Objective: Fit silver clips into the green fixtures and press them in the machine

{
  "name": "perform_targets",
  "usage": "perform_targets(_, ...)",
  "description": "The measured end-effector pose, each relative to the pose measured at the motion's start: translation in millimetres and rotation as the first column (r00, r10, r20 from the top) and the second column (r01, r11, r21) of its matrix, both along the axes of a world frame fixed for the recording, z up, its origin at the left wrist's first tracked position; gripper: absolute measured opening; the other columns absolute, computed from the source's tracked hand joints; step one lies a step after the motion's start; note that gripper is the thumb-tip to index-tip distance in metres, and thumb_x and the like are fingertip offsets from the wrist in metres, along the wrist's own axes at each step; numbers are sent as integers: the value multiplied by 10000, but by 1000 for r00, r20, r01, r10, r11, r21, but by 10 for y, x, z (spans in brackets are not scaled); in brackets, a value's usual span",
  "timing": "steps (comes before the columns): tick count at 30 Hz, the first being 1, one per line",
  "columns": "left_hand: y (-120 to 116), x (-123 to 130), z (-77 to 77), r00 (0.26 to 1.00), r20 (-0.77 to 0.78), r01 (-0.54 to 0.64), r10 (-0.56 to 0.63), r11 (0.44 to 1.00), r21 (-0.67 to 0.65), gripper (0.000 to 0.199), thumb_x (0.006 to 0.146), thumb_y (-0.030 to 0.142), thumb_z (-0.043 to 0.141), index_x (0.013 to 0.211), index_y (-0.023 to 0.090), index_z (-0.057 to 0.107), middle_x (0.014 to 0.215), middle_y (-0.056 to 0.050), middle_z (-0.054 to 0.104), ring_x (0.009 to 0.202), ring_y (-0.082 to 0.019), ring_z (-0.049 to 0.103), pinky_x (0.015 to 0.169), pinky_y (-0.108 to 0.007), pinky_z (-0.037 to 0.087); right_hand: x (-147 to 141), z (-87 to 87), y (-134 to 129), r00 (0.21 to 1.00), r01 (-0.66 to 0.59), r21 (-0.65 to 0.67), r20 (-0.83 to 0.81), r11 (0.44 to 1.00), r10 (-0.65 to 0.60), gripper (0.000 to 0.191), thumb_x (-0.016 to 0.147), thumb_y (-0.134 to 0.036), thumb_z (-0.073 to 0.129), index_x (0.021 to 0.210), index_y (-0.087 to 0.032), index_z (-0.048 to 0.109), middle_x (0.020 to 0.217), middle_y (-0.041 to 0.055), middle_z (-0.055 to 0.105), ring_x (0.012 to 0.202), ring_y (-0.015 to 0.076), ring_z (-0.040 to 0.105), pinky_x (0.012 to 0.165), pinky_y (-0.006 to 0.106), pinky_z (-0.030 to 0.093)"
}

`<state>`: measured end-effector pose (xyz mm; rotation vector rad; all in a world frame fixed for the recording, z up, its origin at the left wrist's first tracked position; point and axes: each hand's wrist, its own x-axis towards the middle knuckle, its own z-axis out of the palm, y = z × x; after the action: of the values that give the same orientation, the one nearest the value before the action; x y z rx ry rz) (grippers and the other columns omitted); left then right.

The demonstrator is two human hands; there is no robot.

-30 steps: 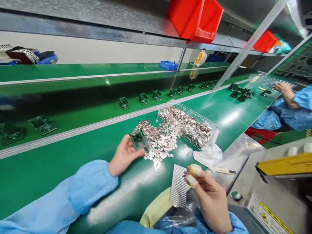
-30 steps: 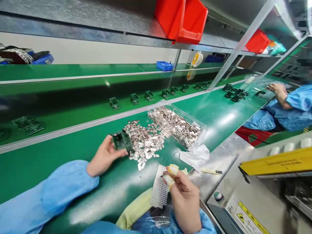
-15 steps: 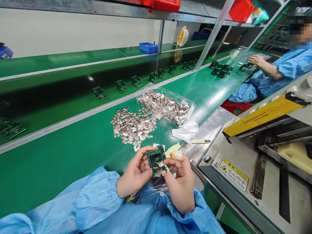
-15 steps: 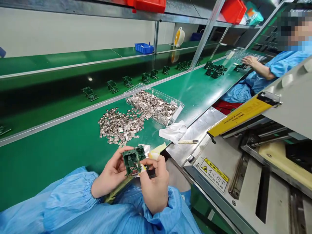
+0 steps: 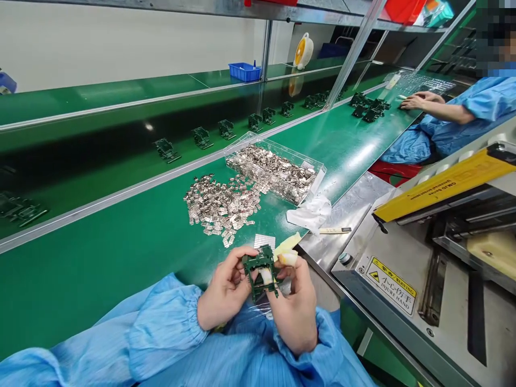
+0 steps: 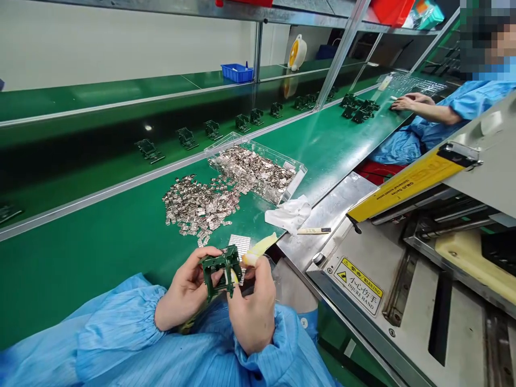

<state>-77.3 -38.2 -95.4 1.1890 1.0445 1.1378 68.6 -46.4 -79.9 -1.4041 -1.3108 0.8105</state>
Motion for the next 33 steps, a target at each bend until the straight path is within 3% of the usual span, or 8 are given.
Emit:
perform_targets(3, -4, 8, 21, 1000, 13, 1, -1, 999, -38, 306, 843, 329, 669, 1123, 262, 564, 819, -12, 591, 645, -129, 541, 596, -226, 493, 3, -2, 11, 975, -86, -62, -209, 994, 71, 308, 754, -139, 649, 1015, -252, 530, 920, 8, 636, 722, 153, 622, 672, 276, 535)
perform_targets(6, -10, 22, 61, 1000, 11, -1, 2, 999, -45, 277, 840, 314, 669, 1093, 262, 570, 806, -5, 598, 630, -123, 539, 596, -222, 499, -26, 34, 47, 906, -154, -82, -409, 985, 108, 291, 739, -123, 658, 967, -255, 535, 878, -8, 638, 753, 149, 642, 664, 255, 553)
perform_targets(10, -31, 30, 107, 1000, -16, -22, 22, 999, -33, 243, 833, 289, 662, 1058, 253, 576, 801, -4, 604, 622, -126, 551, 592, -226, 509, -71, 74, 74, 846, -186, -92, -521, 978, 112, 275, 709, -122, 679, 924, -244, 559, 854, -10, 649, 790, 144, 644, 696, 243, 561)
perform_targets(23, -119, 18, 151, 984, -141, 99, -107, 993, -58, 263, 853, 215, 597, 1109, 203, 539, 723, 22, 542, 584, -107, 515, 567, -220, 485, 7, -35, -90, 810, -189, -140, -582, 972, 73, 268, 705, -204, 751, 896, -231, 565, 846, 0, 646, 797, 152, 634, 730, 258, 550)
perform_targets(25, -52, -10, 190, 985, -144, 90, -94, 995, -34, 274, 847, 228, 615, 1107, 197, 535, 785, 5, 571, 625, -110, 537, 580, -217, 494, 154, -124, -83, 830, -180, -152, -553, 972, 68, 258, 747, -311, 747, 938, -220, 600, 857, 20, 646, 794, 166, 626, 694, 271, 555)
perform_targets(28, 137, -41, 224, 994, -109, -15, 21, 999, 52, 301, 827, 256, 654, 1091, 193, 521, 873, -13, 601, 720, -122, 580, 664, -226, 519, 396, -346, -46, 904, -151, -226, -424, 963, 42, 339, 811, -505, 665, 936, -190, 655, 784, 44, 650, 711, 173, 609, 598, 270, 530)
perform_targets(30, 283, -15, 198, 993, -94, -57, 66, 994, 88, 312, 825, 275, 663, 1084, 187, 513, 853, -5, 597, 754, -125, 594, 727, -232, 517, 469, -497, -25, 928, -225, -261, -352, 939, 125, 400, 819, -567, 627, 864, -173, 680, 718, 54, 664, 643, 169, 597, 569, 273, 504)
perform_targets(33, 456, 109, 90, 997, -69, -20, 26, 996, 83, 355, 807, 276, 682, 1095, 182, 497, 877, -9, 604, 818, -135, 606, 779, -238, 498, 393, -639, -22, 900, -370, -257, -338, 893, 275, 409, 819, -567, 618, 757, -168, 684, 678, 54, 678, 602, 163, 589, 571, 275, 483)
